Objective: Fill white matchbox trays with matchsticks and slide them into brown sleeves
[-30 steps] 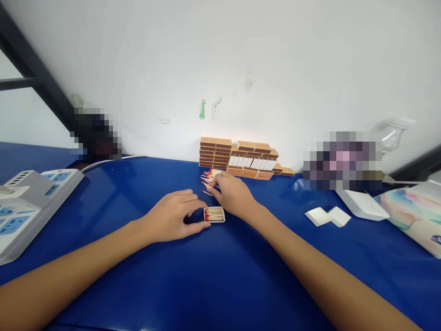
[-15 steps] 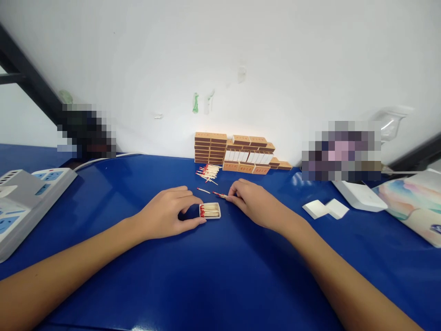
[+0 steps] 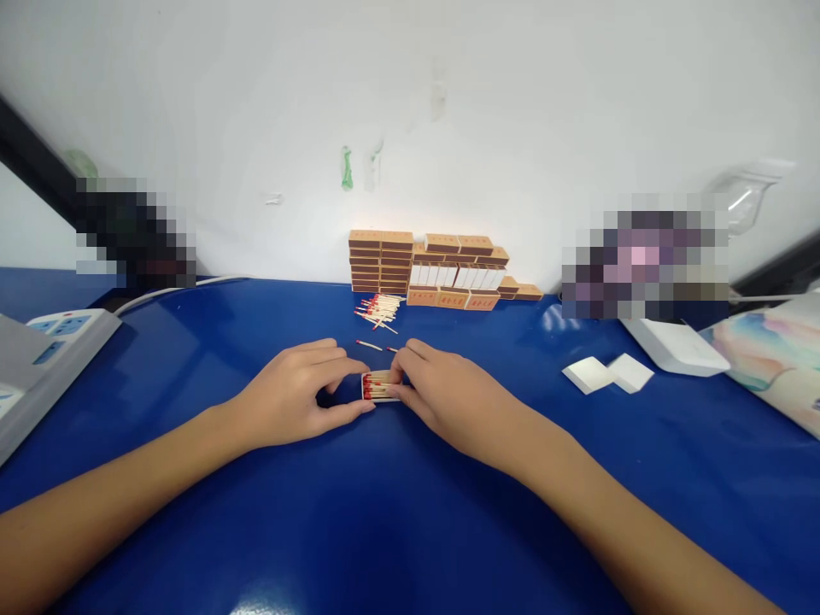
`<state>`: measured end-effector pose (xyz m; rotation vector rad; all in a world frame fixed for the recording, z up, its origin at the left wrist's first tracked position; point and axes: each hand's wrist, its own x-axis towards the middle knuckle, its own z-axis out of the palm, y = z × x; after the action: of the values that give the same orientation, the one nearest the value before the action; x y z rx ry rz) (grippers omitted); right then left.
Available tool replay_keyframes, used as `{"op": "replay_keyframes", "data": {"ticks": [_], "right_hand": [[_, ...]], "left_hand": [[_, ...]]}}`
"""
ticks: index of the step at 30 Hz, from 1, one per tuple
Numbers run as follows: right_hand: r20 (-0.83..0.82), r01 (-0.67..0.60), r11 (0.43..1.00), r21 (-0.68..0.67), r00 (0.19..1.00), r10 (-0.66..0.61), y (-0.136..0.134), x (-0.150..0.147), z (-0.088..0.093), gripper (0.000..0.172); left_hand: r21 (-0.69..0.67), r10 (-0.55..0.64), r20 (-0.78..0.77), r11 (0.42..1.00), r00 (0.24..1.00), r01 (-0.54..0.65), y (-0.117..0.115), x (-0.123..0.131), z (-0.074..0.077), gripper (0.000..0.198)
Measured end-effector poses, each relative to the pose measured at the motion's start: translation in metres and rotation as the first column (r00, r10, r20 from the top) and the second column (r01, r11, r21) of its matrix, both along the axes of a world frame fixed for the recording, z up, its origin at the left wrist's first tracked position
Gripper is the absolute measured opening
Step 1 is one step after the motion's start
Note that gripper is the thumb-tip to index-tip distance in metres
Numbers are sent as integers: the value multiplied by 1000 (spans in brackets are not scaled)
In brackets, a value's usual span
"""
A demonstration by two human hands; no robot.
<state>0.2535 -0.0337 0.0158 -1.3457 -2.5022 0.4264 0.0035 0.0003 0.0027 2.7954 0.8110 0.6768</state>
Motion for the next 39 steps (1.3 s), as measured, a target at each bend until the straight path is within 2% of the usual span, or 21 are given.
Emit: {"op": "replay_keyframes", "data": {"ticks": [6, 11, 16, 25, 28, 39], "right_hand": [[-55, -20, 1000, -11, 998, 19, 2, 0, 2, 12], [-117, 12, 999, 44, 993, -7, 2, -5, -2, 7], [-159, -1, 999, 33, 987, 6, 3, -8, -5, 11], [-85, -11, 1000, 7, 996, 12, 3, 1, -2, 15], [-71, -12, 1000, 9, 997, 13, 4, 2, -2, 12], [-160, -6, 999, 42, 987, 13, 1, -7, -3, 12]], "left_hand": [[-7, 0, -16, 1000, 1000, 0, 0, 0, 0, 30], [0, -9, -9, 1000, 1000, 9, 0, 0, -1, 28], [-13, -11, -7, 1000, 1000, 10, 0, 0, 0, 28], [-7, -6, 0, 1000, 1000, 6, 0, 1, -1, 29], [-11, -3, -8, 1000, 1000, 3, 0, 0, -1, 28], [-1, -1, 8, 1000, 1000, 1, 0, 1, -1, 28]]}}
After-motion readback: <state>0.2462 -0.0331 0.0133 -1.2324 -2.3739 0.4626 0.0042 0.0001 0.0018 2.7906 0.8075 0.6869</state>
